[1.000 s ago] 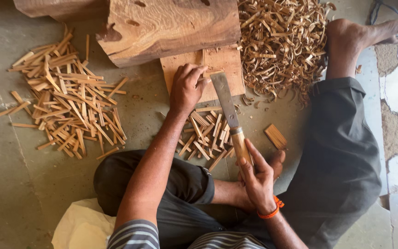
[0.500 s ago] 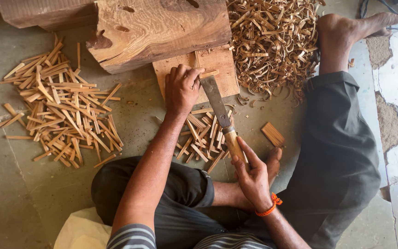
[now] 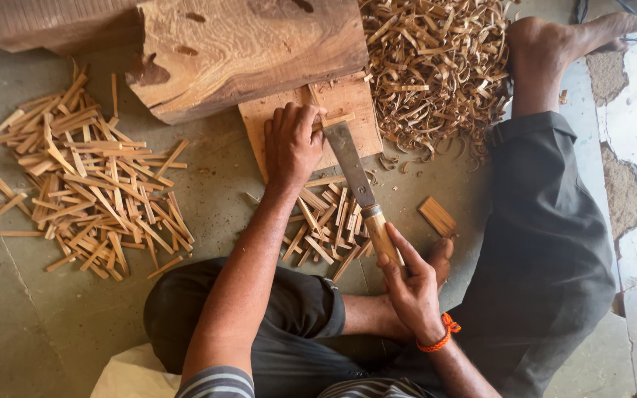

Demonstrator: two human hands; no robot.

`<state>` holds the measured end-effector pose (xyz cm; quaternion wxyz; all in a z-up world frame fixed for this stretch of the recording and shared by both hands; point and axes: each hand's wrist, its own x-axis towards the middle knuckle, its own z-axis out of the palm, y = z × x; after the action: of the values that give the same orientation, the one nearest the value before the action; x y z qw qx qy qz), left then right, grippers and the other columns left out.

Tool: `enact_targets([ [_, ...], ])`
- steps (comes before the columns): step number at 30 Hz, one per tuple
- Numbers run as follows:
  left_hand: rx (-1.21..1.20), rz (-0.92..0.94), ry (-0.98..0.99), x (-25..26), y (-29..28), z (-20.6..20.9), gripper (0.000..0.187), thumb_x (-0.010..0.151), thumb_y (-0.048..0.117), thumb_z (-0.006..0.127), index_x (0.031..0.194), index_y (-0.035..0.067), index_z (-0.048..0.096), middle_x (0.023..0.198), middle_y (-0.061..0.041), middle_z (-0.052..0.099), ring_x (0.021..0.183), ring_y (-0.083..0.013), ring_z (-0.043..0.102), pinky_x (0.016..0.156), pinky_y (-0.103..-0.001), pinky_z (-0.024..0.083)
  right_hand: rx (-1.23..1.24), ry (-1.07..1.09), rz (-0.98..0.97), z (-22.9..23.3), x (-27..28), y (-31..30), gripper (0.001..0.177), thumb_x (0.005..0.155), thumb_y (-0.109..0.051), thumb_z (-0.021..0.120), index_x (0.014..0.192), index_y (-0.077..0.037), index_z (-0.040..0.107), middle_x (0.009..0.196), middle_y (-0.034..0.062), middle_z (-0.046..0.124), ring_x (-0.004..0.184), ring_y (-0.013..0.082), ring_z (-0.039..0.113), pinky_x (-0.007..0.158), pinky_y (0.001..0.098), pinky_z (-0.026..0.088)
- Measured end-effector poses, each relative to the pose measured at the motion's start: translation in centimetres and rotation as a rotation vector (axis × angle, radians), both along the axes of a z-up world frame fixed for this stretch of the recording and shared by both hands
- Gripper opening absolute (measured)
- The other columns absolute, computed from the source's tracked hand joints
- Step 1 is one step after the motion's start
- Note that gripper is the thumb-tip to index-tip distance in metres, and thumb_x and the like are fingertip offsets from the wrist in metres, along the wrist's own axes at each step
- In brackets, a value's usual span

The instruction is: The person sits on the floor and uses a chisel and mallet to carve small wooden sticks. They repeatedly strike the chisel to shave off thin strips of wood, creating a pile of wood shavings and finished sticks.

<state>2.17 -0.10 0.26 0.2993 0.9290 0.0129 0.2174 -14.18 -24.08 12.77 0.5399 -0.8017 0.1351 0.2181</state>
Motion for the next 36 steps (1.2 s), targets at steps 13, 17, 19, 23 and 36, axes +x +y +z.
enact_targets([
  [13,0.038,-0.035,-0.029,-0.2,-0.6,1.6,0.023,0.084,0.006,0.076,0.096,0.023,0.066,0.086,0.000,0.053,0.084,-0.0220,0.055,0.072,-0.041,0.040,0.043,-0.076,0.043,-3.0,4.4,4.1,0.058,0.097,-0.012,0.060,0.154,-0.014,0.048,0.079,-0.0068,0.063,0.061,0.0009,0.049,0.054,0.0174,0.044],
  [17,0.029,-0.013,-0.064,-0.5,-0.5,2.4,0.022,0.084,0.007,0.078,0.095,0.022,0.066,0.090,-0.001,0.056,0.088,-0.0249,0.057,0.075,-0.043,0.042,0.201,-0.058,-0.051,-4.5,5.2,5.5,0.056,0.100,-0.015,0.062,0.154,-0.014,0.050,0.080,-0.0032,0.059,0.058,0.0046,0.047,0.050,0.0209,0.041],
  [19,-0.044,-0.027,-0.082,-1.2,-0.6,2.3,0.026,0.084,0.008,0.080,0.106,0.013,0.068,0.097,-0.005,0.060,0.094,-0.0255,0.059,0.081,-0.044,0.045,0.332,-0.014,-0.147,-3.9,4.9,4.9,0.055,0.100,-0.016,0.060,0.154,-0.012,0.049,0.086,-0.0006,0.063,0.061,0.0057,0.051,0.049,0.0222,0.043],
  [23,-0.022,-0.085,-0.164,-0.1,-0.6,0.0,0.033,0.079,0.014,0.085,0.109,0.007,0.073,0.121,-0.010,0.068,0.108,-0.0240,0.063,0.095,-0.038,0.053,0.507,-0.086,-0.272,-1.9,2.7,1.5,0.057,0.103,-0.021,0.054,0.158,-0.011,0.041,0.094,0.0041,0.066,0.063,0.0065,0.057,0.050,0.0210,0.046],
  [36,-0.066,-0.028,-0.172,-0.5,-0.2,-1.6,0.035,0.080,0.008,0.084,0.113,0.009,0.074,0.111,-0.009,0.067,0.103,-0.0223,0.064,0.090,-0.037,0.057,0.185,0.065,-0.010,-1.2,1.3,-1.6,0.058,0.097,-0.019,0.063,0.153,-0.013,0.048,0.081,-0.0008,0.065,0.058,0.0047,0.050,0.048,0.0213,0.042],
])
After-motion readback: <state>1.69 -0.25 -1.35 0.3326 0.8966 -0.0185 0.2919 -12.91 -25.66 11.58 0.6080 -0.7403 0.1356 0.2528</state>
